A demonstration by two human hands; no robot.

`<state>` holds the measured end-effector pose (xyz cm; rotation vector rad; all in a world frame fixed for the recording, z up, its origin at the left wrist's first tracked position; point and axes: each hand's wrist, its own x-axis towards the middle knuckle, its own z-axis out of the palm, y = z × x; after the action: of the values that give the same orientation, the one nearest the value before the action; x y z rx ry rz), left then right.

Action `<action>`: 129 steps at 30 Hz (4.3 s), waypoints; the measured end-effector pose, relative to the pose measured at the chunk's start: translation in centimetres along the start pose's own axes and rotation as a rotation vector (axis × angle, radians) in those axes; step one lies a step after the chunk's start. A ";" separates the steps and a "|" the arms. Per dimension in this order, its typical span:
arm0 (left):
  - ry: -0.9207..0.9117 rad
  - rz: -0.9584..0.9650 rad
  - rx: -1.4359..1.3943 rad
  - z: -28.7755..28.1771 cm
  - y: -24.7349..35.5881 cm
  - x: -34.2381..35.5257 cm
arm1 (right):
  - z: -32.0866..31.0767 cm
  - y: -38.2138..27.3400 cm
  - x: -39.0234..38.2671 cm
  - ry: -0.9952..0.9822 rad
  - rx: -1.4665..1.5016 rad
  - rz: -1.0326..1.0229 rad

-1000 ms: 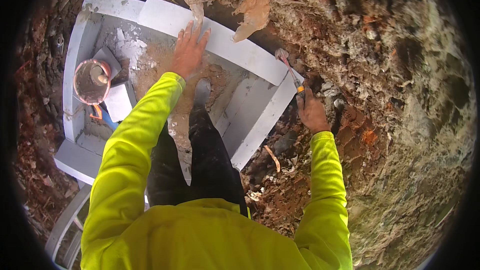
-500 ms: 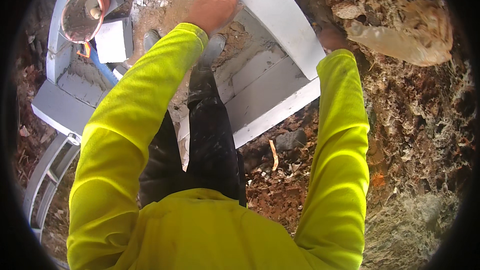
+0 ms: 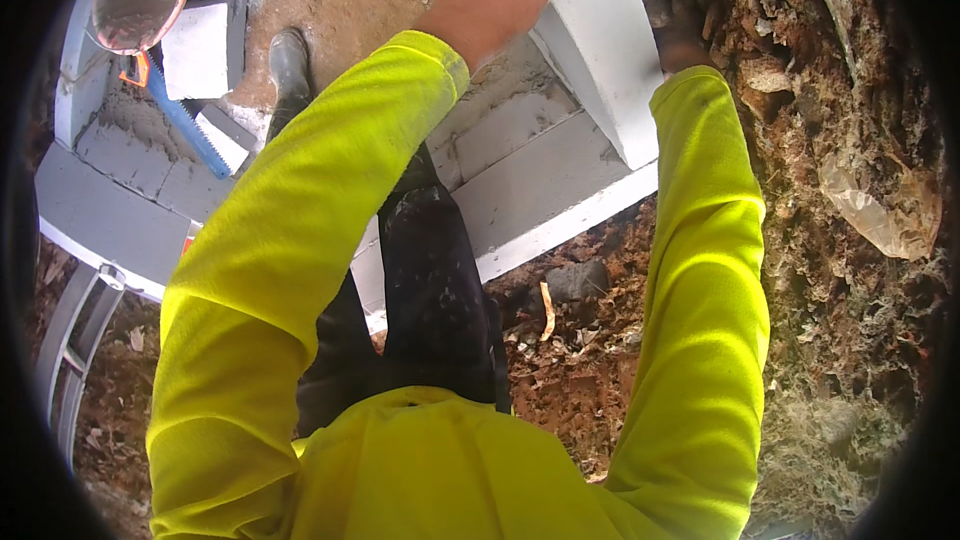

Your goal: The person measures and cuts white tiles inside a partially built structure using a tape measure, hammer, and hand saw. They adjust the position of the tiles and tools while working on the ground.

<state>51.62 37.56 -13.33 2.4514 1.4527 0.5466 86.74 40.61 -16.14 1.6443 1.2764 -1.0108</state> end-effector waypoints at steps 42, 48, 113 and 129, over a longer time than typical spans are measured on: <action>-0.211 -0.183 -0.031 -3.6 -5.0 4.9 | 17.3 -12.9 -22.9 0.814 0.965 -0.228; -0.273 -0.131 0.151 -2.4 -2.8 5.1 | 23.8 -14.4 -20.6 0.705 1.171 0.001; -0.203 0.185 0.077 -0.4 -3.4 0.1 | -3.1 -26.4 -29.8 0.533 0.685 -0.573; -0.643 0.432 0.448 -6.0 1.0 3.1 | 26.9 -11.0 -24.0 1.055 1.265 0.483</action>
<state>51.12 39.91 -6.93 2.8897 0.8460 -0.5350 68.82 9.40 -4.84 3.5509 0.5861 -0.5834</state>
